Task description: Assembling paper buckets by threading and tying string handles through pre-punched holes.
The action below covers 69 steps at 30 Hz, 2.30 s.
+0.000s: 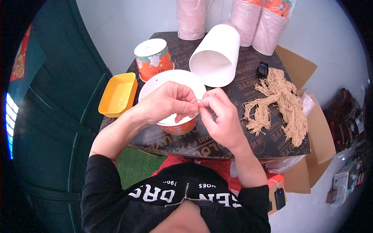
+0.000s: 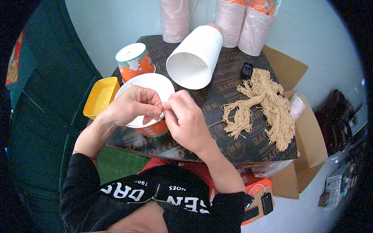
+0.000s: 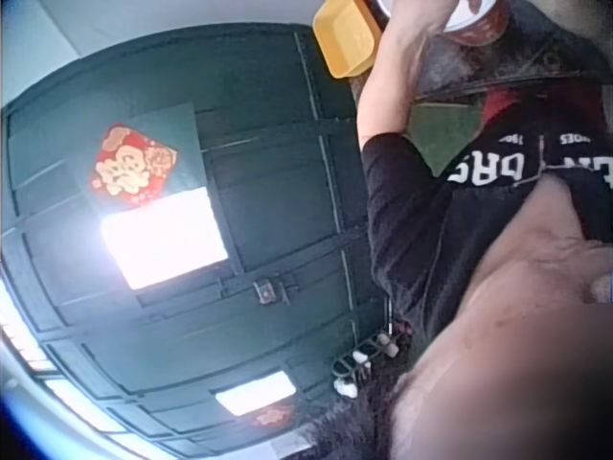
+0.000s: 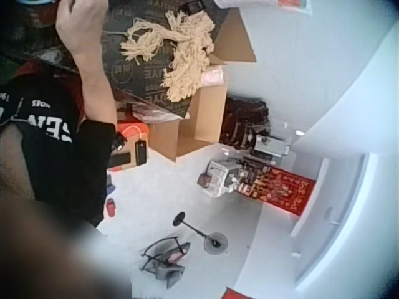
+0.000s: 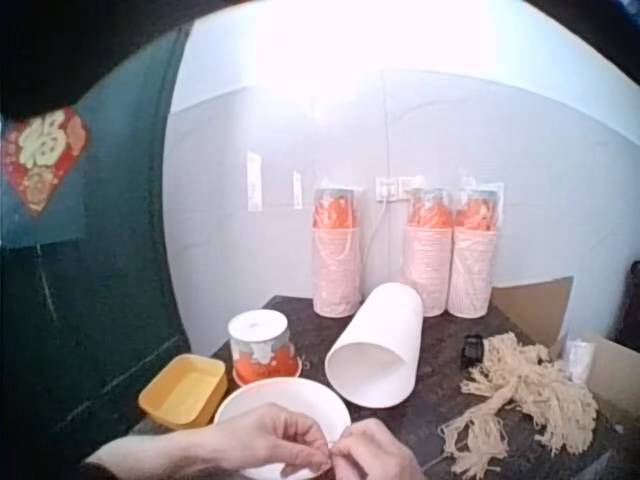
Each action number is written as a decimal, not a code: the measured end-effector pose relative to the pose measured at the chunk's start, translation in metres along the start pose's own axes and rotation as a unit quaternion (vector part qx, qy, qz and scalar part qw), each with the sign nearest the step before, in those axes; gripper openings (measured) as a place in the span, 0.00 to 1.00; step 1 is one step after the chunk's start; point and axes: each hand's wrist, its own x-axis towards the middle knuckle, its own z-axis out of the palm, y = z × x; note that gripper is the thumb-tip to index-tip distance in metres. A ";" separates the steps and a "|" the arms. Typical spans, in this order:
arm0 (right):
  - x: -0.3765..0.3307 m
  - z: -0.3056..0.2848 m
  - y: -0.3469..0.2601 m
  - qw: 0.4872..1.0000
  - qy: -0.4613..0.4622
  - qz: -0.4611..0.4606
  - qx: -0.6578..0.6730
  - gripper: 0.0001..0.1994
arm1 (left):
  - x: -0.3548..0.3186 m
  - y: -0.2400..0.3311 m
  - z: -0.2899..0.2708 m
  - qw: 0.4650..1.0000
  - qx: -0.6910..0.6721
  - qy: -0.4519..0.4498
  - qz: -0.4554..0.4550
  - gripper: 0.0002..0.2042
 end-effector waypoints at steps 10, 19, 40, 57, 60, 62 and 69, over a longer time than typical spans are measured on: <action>-0.010 0.006 -0.002 0.995 0.059 -0.077 -0.034 0.05 | 0.005 -0.003 -0.001 1.000 0.016 0.021 -0.001 0.03; -0.008 0.010 0.017 0.995 0.068 -0.046 -0.048 0.06 | 0.000 -0.009 0.006 0.994 0.078 0.013 0.072 0.04; -0.009 0.001 0.023 0.948 -0.087 0.184 0.244 0.10 | -0.011 -0.014 0.029 0.801 0.504 0.178 0.268 0.08; -0.028 0.024 0.015 0.983 0.122 -0.099 -0.098 0.06 | -0.008 -0.004 0.018 0.909 0.355 0.145 0.165 0.04; -0.037 0.029 0.018 0.955 0.143 -0.180 -0.185 0.07 | -0.007 0.000 0.016 0.921 0.331 0.176 0.105 0.03; -0.041 0.029 0.024 0.950 0.133 -0.205 -0.195 0.07 | -0.005 0.000 0.013 0.929 0.316 0.181 0.064 0.04; -0.028 0.027 0.019 0.979 0.150 -0.123 -0.061 0.07 | -0.001 -0.005 0.014 0.889 0.385 0.217 0.116 0.04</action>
